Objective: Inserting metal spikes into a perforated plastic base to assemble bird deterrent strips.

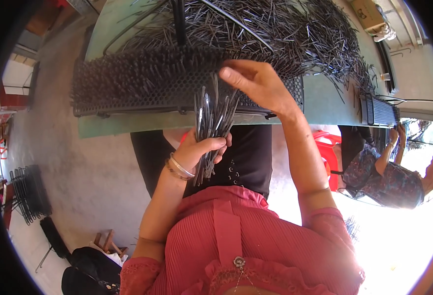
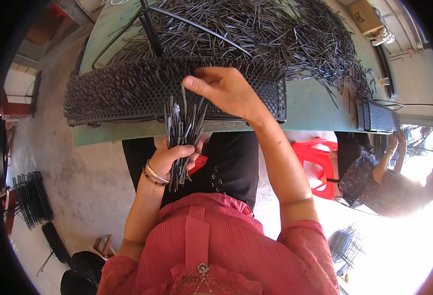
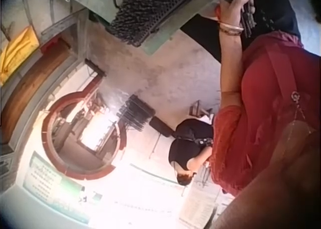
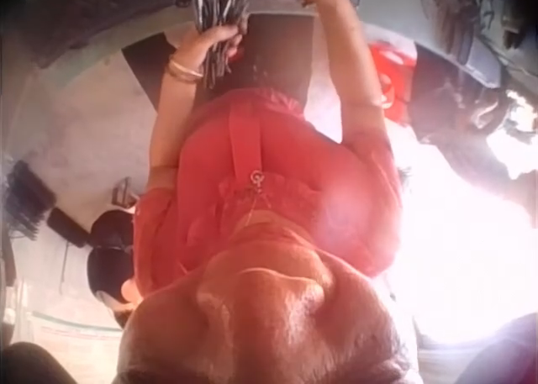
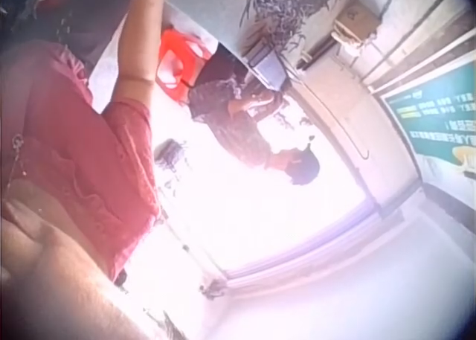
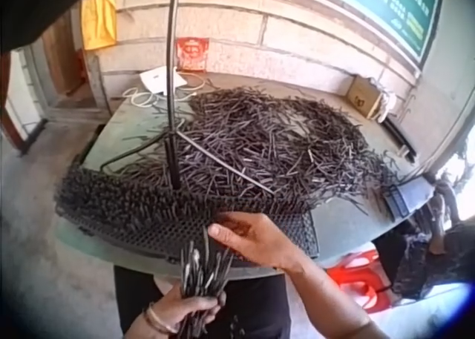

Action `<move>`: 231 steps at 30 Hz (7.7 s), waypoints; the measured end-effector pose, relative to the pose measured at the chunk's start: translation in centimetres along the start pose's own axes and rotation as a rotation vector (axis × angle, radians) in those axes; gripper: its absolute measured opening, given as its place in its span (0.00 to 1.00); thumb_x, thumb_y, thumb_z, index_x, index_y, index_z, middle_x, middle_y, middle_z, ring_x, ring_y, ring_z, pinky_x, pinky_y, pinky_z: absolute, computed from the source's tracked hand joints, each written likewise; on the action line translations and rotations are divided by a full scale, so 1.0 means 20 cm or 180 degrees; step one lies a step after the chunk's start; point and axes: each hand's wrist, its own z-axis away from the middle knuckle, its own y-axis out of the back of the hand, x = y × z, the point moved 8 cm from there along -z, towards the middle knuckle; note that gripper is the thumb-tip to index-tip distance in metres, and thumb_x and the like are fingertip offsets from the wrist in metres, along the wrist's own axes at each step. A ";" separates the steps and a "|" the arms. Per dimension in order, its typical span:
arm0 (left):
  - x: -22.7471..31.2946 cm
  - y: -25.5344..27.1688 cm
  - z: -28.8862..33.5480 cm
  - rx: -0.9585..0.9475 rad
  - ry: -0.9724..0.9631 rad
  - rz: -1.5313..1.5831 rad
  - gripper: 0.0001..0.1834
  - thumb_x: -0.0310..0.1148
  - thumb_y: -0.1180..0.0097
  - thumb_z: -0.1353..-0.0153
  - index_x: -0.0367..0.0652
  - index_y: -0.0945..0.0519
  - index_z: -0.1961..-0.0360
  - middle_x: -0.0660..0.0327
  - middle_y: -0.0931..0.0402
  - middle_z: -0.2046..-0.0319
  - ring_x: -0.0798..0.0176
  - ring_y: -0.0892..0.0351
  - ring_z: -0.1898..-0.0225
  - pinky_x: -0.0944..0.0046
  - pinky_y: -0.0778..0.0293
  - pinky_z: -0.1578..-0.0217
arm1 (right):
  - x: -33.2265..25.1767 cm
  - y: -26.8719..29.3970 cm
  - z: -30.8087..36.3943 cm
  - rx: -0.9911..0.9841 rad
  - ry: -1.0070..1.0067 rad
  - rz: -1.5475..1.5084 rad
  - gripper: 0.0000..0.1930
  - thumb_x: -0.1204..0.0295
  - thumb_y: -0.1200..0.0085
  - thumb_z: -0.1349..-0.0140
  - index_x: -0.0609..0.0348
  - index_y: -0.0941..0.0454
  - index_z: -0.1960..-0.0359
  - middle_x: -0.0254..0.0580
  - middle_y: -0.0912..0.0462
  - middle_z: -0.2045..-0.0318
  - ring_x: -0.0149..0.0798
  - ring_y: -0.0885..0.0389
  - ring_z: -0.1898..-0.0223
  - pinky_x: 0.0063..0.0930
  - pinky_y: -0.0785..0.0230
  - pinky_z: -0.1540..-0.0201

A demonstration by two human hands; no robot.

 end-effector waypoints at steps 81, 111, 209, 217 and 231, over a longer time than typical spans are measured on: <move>-0.09 0.00 -0.12 0.0270 0.0221 -0.0023 0.10 0.29 0.43 0.44 0.36 0.23 0.62 0.59 0.22 0.68 0.70 0.24 0.71 0.70 0.26 0.73 | 0.02 0.24 -0.06 0.1176 0.1364 0.0560 0.18 0.77 0.49 0.38 0.63 0.31 0.45 0.40 0.17 0.64 0.28 0.21 0.58 0.21 0.31 0.52; -0.08 -0.02 -0.12 0.0232 0.0117 -0.0408 0.10 0.30 0.42 0.44 0.35 0.22 0.65 0.62 0.25 0.78 0.71 0.25 0.80 0.73 0.29 0.80 | -0.02 0.18 0.02 0.1945 0.1927 0.2376 0.10 0.70 0.44 0.43 0.59 0.20 0.61 0.36 0.19 0.58 0.40 0.25 0.54 0.35 0.41 0.50; -0.06 -0.02 -0.08 0.0076 -0.0042 0.0033 0.16 0.31 0.43 0.43 0.38 0.26 0.54 0.59 0.22 0.63 0.67 0.22 0.67 0.67 0.22 0.70 | 0.19 0.01 0.15 0.0091 -0.0777 -0.1042 0.14 0.66 0.39 0.43 0.67 0.18 0.65 0.37 0.17 0.74 0.25 0.22 0.74 0.16 0.33 0.72; -0.07 0.05 -0.05 0.0217 -0.0060 0.0122 0.14 0.32 0.44 0.42 0.40 0.25 0.55 0.57 0.21 0.60 0.71 0.23 0.73 0.69 0.22 0.74 | 0.16 -0.02 0.09 0.0018 -0.0584 -0.0790 0.13 0.67 0.40 0.43 0.67 0.18 0.65 0.37 0.18 0.75 0.24 0.22 0.75 0.16 0.31 0.72; -0.07 0.10 -0.01 0.0226 -0.0152 0.0402 0.20 0.33 0.44 0.41 0.46 0.28 0.46 0.63 0.23 0.62 0.73 0.26 0.70 0.69 0.23 0.73 | -0.10 0.01 -0.14 0.1215 0.0999 -0.0380 0.08 0.73 0.43 0.41 0.66 0.21 0.64 0.36 0.18 0.74 0.23 0.23 0.72 0.16 0.31 0.68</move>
